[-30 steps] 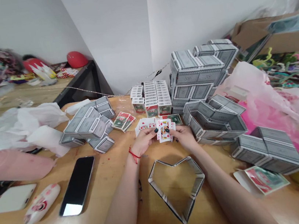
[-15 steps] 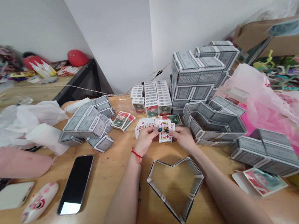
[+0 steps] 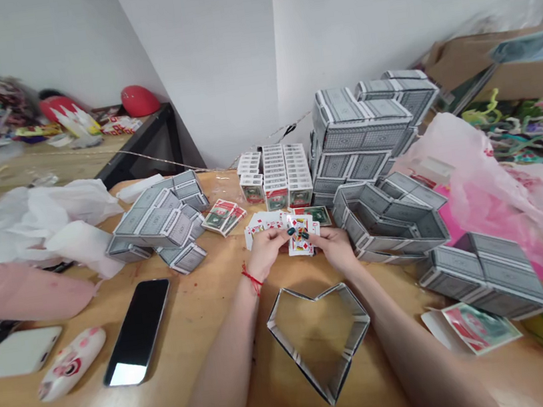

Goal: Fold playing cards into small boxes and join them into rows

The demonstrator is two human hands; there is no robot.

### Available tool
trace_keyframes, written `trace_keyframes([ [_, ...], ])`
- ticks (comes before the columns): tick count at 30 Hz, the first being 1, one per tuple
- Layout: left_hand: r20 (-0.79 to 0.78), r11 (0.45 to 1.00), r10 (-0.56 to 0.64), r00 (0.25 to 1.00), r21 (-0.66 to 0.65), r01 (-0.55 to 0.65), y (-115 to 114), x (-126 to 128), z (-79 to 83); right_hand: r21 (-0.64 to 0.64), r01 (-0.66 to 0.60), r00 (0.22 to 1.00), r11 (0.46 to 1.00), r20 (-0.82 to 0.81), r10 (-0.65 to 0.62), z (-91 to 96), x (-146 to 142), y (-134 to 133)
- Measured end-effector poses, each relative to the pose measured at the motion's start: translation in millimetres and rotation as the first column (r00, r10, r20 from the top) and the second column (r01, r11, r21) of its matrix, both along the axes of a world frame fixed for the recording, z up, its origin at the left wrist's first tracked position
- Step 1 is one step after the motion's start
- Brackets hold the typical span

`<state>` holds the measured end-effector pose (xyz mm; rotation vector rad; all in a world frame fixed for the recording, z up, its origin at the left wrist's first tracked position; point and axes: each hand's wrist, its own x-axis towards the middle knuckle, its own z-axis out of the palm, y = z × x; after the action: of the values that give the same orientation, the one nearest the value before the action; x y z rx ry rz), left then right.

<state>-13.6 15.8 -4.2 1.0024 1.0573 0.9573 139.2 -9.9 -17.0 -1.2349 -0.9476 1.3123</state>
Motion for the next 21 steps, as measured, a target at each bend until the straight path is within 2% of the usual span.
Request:
trace_keyframes([
  [4, -0.056, 0.999, 0.028, 0.998, 0.033, -0.027, 2.0, -0.3, -5.6, 0.008, 0.0, 1.0, 1.0, -0.008, 0.0, -1.0, 0.6, -0.2],
  [10, -0.022, 0.999, 0.027, 0.999, 0.017, -0.027, 1.4, 0.9, -6.4, -0.001, -0.019, 0.999, 1.0, -0.041, 0.018, 2.6, -0.2, -0.8],
  [17, -0.083, 0.995, 0.033, 0.996, 0.092, -0.026, 1.6, 1.5, -9.0, -0.015, -0.052, 0.998, 0.999, -0.032, 0.051, 2.7, 0.9, -0.8],
  [21, -0.179, 0.982, 0.043, 0.983, 0.187, -0.009, 1.9, 2.4, -11.4, -0.009, -0.066, 0.997, 0.998, 0.033, 0.066, -2.3, 2.4, 0.7],
])
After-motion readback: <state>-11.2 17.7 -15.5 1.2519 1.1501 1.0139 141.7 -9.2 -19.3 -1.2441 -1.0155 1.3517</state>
